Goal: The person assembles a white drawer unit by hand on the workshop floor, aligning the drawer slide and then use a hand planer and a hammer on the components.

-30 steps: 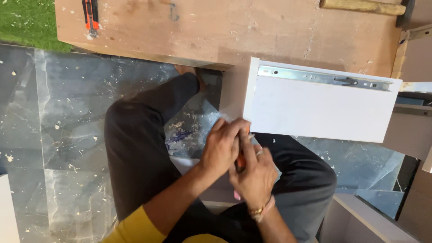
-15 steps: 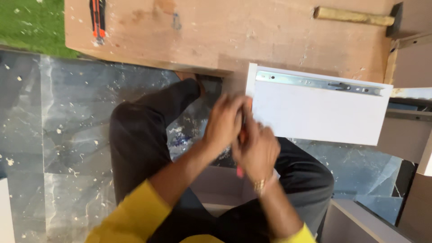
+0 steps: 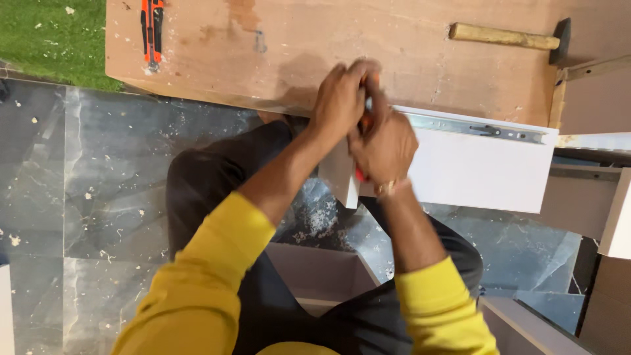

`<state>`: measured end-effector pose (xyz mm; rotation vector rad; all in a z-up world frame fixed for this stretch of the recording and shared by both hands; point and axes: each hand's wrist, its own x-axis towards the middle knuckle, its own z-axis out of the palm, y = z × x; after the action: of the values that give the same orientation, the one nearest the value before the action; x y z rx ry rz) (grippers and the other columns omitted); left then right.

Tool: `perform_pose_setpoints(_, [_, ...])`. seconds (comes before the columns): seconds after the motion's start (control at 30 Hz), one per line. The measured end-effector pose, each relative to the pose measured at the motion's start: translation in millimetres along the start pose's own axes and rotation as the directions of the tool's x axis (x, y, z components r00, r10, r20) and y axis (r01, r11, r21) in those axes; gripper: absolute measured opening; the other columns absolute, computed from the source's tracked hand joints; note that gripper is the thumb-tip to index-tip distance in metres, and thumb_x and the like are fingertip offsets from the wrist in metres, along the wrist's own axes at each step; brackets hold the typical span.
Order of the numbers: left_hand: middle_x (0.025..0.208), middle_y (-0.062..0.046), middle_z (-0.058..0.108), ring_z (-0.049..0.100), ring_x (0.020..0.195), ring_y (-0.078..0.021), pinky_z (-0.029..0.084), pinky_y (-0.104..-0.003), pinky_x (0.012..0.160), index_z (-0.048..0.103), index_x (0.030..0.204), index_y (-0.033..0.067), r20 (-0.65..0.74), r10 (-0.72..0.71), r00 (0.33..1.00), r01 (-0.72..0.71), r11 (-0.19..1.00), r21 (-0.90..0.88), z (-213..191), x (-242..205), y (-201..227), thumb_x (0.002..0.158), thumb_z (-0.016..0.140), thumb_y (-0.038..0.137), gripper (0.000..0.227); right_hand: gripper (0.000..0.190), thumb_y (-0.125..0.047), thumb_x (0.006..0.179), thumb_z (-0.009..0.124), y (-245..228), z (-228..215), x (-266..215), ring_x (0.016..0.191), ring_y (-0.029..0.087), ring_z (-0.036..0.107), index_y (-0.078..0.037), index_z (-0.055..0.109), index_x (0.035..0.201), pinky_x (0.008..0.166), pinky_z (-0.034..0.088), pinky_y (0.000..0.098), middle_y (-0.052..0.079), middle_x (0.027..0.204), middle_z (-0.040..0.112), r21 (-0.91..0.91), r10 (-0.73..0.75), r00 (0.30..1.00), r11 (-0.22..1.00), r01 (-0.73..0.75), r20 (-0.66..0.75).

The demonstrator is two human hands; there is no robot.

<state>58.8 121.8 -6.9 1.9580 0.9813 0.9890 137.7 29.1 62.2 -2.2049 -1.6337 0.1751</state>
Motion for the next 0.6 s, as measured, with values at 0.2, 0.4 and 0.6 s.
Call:
perform_pose_setpoints(0.2, [0.114,-0.013,0.07,0.064,0.1,-0.0365,0.053,-0.049,0.091,0.062,0.12,0.0063,0.104,-0.097,0.99,0.103,0.993,-0.055,-39,-154,67,0.085,0.058,-0.007,0.038,0.076,-0.026,0.075,0.075,-33,-31,-143,0.073,0.033,0.062,-0.013,0.055,0.147,0.06,0.051,0.0417,0.014,0.087,0.068,0.002,0.016,0.994,1.0,-0.017,0.106])
perform_pose_setpoints(0.4, [0.102,-0.018,0.065,0.064,0.096,-0.0383,0.054,-0.047,0.082,0.066,0.115,0.0084,0.087,-0.132,0.987,0.135,0.99,-0.036,-17,-105,37,0.092,0.062,-0.002,0.026,0.07,-0.025,0.084,0.073,-15,-15,-92,0.067,0.034,0.063,-0.014,0.053,0.15,0.062,0.052,0.0455,0.014,0.074,0.068,-0.046,0.094,0.978,0.995,-0.087,0.186])
perform_pose_setpoints(0.6, [0.093,-0.016,0.072,0.067,0.089,-0.0376,0.056,-0.047,0.079,0.066,0.114,0.0084,-0.047,-0.02,0.999,0.016,0.996,-0.085,4,19,-4,0.089,0.062,-0.001,0.027,0.071,-0.028,0.082,0.075,1,4,23,0.066,0.034,0.065,-0.016,0.054,0.148,0.056,0.05,0.0479,0.013,0.072,0.069,-0.082,-0.035,0.999,0.996,0.033,-0.016])
